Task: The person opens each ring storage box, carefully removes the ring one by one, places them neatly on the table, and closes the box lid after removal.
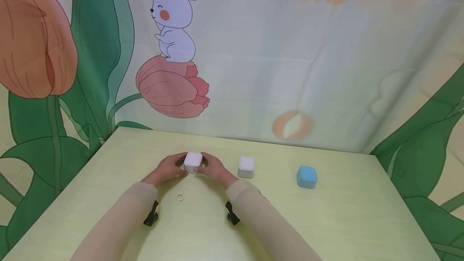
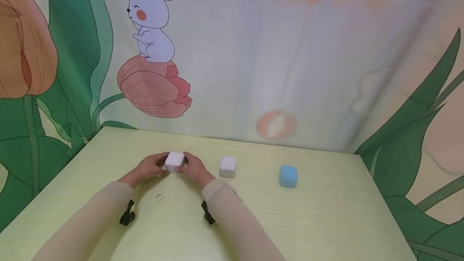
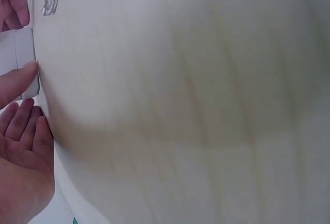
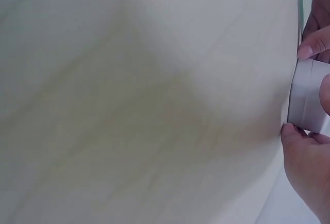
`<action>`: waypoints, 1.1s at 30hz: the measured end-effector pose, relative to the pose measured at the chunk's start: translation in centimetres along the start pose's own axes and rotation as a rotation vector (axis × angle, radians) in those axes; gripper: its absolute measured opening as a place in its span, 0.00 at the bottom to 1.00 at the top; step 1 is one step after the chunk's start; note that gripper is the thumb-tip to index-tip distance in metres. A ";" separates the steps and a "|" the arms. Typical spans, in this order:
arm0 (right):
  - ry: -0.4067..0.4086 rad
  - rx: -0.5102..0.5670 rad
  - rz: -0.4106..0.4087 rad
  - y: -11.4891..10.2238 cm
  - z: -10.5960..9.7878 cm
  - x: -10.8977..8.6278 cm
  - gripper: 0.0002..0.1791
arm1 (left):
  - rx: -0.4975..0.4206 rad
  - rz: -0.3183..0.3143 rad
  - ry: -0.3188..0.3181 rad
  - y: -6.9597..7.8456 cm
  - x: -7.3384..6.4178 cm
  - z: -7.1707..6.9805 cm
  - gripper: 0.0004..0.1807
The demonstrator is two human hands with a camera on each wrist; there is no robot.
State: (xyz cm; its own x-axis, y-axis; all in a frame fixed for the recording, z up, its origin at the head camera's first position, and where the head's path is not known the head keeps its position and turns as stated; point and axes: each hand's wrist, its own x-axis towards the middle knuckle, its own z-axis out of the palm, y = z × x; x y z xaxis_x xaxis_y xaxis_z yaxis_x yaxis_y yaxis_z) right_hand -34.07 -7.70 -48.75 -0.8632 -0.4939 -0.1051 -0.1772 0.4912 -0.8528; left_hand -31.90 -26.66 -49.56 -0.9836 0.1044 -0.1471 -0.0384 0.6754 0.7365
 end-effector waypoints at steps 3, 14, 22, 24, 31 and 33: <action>-0.004 0.027 0.013 0.0 0.0 -0.1 0.42 | -0.010 0.005 -0.003 0.1 -0.2 -0.1 0.42; 0.126 0.091 0.044 -0.2 0.0 -1.6 0.34 | -0.120 -0.017 0.002 0.1 -0.5 -0.3 0.43; 0.159 0.129 0.050 -0.1 -0.3 -2.1 0.30 | -0.156 -0.019 0.020 0.4 -1.0 -0.6 0.43; 0.162 0.132 0.055 -0.1 -0.5 -2.2 0.29 | -0.163 -0.011 0.030 0.5 -1.2 -0.8 0.41; 0.157 0.115 0.058 -0.2 -1.3 -3.0 0.27 | -0.148 0.010 0.068 0.8 -2.3 -1.5 0.35; 0.158 0.114 0.057 -0.2 -1.4 -3.3 0.26 | -0.146 0.003 0.072 0.8 -2.5 -1.6 0.34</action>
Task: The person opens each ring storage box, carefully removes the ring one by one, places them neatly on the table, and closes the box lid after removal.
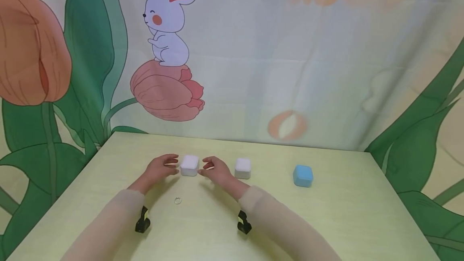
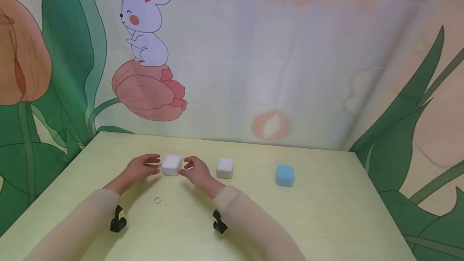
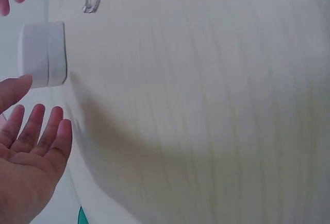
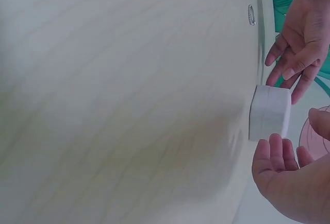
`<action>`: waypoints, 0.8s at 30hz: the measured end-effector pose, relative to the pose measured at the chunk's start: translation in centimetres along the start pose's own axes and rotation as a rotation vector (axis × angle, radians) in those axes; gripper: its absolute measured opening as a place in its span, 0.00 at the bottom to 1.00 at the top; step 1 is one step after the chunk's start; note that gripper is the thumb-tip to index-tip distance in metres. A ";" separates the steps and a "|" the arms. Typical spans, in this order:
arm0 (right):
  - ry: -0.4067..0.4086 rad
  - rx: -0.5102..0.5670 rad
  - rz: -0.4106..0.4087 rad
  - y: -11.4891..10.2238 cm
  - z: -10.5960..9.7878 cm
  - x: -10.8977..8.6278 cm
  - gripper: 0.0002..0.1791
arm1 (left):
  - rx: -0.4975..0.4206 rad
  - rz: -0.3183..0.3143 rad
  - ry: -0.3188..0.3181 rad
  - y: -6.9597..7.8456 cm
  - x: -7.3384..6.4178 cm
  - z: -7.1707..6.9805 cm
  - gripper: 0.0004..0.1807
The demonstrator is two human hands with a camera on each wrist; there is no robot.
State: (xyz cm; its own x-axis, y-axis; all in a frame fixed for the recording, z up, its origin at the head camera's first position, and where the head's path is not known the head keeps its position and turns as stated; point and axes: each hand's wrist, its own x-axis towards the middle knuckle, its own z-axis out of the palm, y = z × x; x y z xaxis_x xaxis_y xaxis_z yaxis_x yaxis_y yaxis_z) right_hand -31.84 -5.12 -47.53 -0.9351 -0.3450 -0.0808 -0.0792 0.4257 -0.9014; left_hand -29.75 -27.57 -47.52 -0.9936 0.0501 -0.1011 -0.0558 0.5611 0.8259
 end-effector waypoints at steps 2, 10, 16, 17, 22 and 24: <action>0.002 0.007 0.006 0.0 -0.1 -0.2 0.24 | -0.007 -0.014 0.004 0.1 -0.2 -0.2 0.33; -0.025 0.049 -0.001 -0.2 -0.8 -1.3 0.21 | -0.002 -0.015 0.018 0.6 -1.1 -0.6 0.30; -0.061 0.086 -0.008 -0.1 -1.5 -2.4 0.20 | 0.064 0.059 0.071 1.4 -2.1 -1.0 0.26; -0.066 0.094 -0.010 0.0 -1.7 -2.5 0.20 | 0.071 0.068 0.075 1.4 -2.2 -1.1 0.26; -0.086 0.123 -0.017 0.5 -2.4 -3.1 0.22 | 0.061 0.072 0.074 1.5 -2.8 -1.4 0.25; -0.089 0.131 -0.018 0.7 -2.8 -3.3 0.22 | 0.052 0.061 0.064 1.7 -3.1 -1.5 0.25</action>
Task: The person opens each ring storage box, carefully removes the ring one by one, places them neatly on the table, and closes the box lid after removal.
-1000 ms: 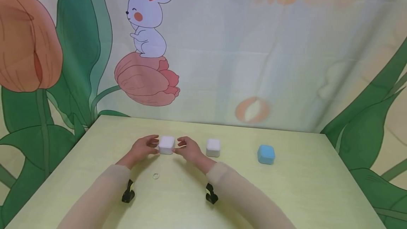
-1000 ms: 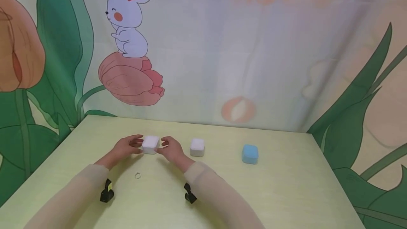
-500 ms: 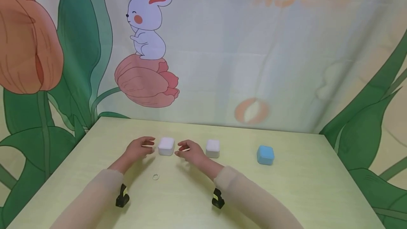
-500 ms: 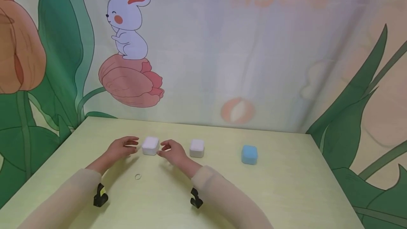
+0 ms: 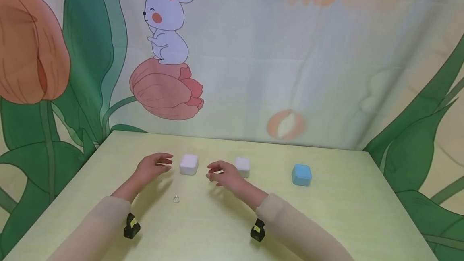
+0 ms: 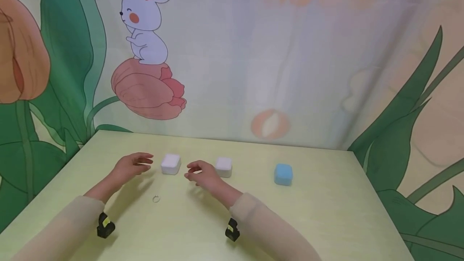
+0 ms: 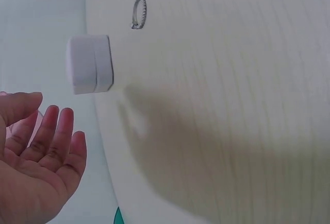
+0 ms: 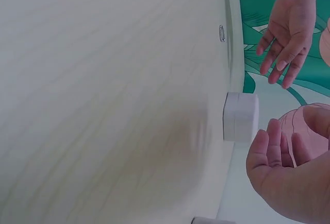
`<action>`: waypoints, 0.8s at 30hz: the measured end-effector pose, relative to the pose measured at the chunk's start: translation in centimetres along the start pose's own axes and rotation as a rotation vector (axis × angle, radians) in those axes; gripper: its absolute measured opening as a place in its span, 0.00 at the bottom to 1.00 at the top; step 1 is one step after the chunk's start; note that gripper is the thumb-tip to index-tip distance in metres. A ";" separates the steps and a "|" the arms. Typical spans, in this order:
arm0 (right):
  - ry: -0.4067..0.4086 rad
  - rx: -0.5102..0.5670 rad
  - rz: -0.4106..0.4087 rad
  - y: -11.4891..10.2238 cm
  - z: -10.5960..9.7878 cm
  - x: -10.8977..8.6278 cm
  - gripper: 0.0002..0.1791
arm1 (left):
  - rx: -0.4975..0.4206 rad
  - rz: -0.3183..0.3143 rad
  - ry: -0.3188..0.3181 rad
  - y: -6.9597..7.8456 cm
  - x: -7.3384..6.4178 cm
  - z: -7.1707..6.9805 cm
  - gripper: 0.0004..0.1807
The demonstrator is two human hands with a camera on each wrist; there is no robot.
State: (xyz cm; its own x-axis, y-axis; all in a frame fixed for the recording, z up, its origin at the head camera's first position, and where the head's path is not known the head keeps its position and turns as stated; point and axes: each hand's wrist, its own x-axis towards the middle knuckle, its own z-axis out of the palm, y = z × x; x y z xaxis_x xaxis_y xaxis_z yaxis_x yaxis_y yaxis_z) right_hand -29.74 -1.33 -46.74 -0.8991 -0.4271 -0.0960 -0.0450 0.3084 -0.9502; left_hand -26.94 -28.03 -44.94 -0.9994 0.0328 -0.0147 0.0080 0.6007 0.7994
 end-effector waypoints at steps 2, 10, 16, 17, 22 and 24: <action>-0.001 0.003 -0.004 0.1 -0.4 -0.3 0.21 | -0.007 -0.012 -0.008 0.3 -0.2 -0.2 0.24; 0.003 0.007 0.006 0.3 -1.9 -1.5 0.21 | -0.006 -0.041 -0.030 1.7 -1.1 -0.1 0.24; -0.003 0.001 -0.007 0.3 -3.0 -2.7 0.22 | -0.037 -0.005 -0.035 3.0 -2.0 0.5 0.23; -0.004 0.000 -0.008 0.3 -3.1 -2.9 0.22 | -0.042 0.002 -0.039 3.2 -2.1 0.5 0.23; -0.012 0.001 -0.013 0.2 -3.8 -4.0 0.20 | -0.046 0.012 -0.054 4.1 -2.6 1.0 0.22; -0.014 -0.002 -0.018 0.2 -4.0 -4.4 0.20 | -0.046 0.012 -0.055 4.4 -2.8 1.1 0.22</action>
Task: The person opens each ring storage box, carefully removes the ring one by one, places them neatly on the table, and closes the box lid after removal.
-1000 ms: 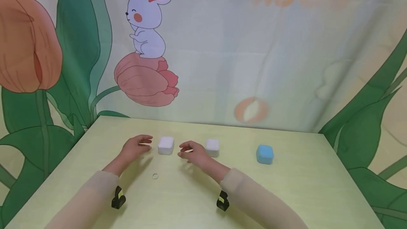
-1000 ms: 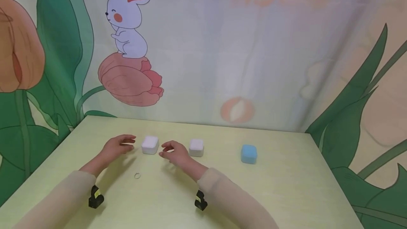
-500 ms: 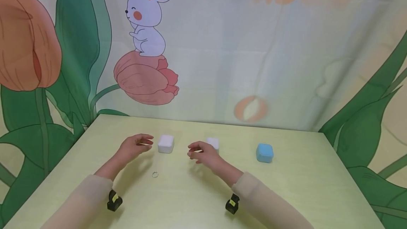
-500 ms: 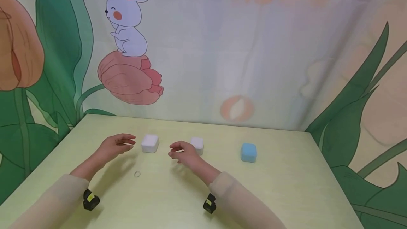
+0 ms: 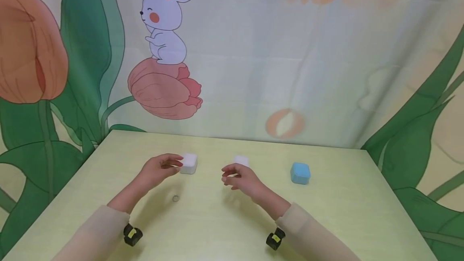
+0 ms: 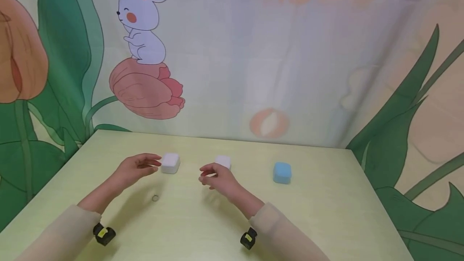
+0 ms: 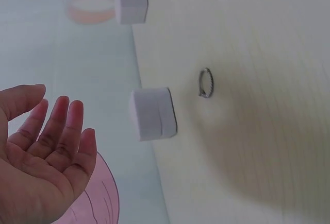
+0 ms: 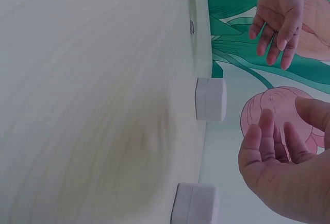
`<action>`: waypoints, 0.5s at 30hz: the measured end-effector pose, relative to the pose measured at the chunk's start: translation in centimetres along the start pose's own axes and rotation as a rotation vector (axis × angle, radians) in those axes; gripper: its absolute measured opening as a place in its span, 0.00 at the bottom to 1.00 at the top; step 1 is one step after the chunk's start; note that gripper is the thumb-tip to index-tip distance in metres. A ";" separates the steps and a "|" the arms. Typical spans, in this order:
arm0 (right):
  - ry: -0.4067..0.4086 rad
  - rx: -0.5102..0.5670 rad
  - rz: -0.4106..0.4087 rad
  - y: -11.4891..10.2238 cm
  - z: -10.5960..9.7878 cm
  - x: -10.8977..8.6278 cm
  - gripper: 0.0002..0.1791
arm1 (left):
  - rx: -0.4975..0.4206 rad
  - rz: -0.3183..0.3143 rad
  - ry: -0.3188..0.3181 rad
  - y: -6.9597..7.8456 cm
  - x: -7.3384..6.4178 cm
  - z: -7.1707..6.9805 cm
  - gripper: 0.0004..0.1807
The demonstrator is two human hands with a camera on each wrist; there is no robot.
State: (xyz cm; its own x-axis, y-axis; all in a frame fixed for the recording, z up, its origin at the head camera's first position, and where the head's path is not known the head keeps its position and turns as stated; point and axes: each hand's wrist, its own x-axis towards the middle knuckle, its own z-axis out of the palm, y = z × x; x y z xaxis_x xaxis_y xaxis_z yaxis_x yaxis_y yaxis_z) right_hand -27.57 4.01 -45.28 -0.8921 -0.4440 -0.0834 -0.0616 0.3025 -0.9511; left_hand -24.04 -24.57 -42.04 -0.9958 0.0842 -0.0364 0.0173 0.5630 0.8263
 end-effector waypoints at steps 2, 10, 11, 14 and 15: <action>-0.001 -0.001 0.000 0.0 -0.2 -0.4 0.19 | -0.006 -0.003 0.002 0.3 -0.2 0.1 0.22; 0.006 0.003 -0.013 0.0 -1.5 -1.8 0.21 | -0.012 0.032 0.014 1.8 -1.3 0.5 0.22; 0.010 0.005 -0.014 0.0 -1.7 -1.9 0.21 | -0.013 0.037 0.017 2.0 -1.5 0.5 0.22; 0.019 0.012 -0.014 0.1 -2.1 -2.2 0.21 | -0.018 0.051 0.024 2.3 -1.8 0.7 0.21; 0.021 0.013 -0.014 0.2 -2.2 -2.3 0.21 | -0.019 0.058 0.026 2.4 -1.9 0.8 0.21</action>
State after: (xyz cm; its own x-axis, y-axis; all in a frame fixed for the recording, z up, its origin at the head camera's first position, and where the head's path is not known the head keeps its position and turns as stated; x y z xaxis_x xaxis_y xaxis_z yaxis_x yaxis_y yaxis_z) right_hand -26.48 6.96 -44.57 -0.9005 -0.4303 -0.0637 -0.0689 0.2857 -0.9559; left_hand -22.03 -22.73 -40.41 -0.9952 0.0945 0.0267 0.0739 0.5420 0.8371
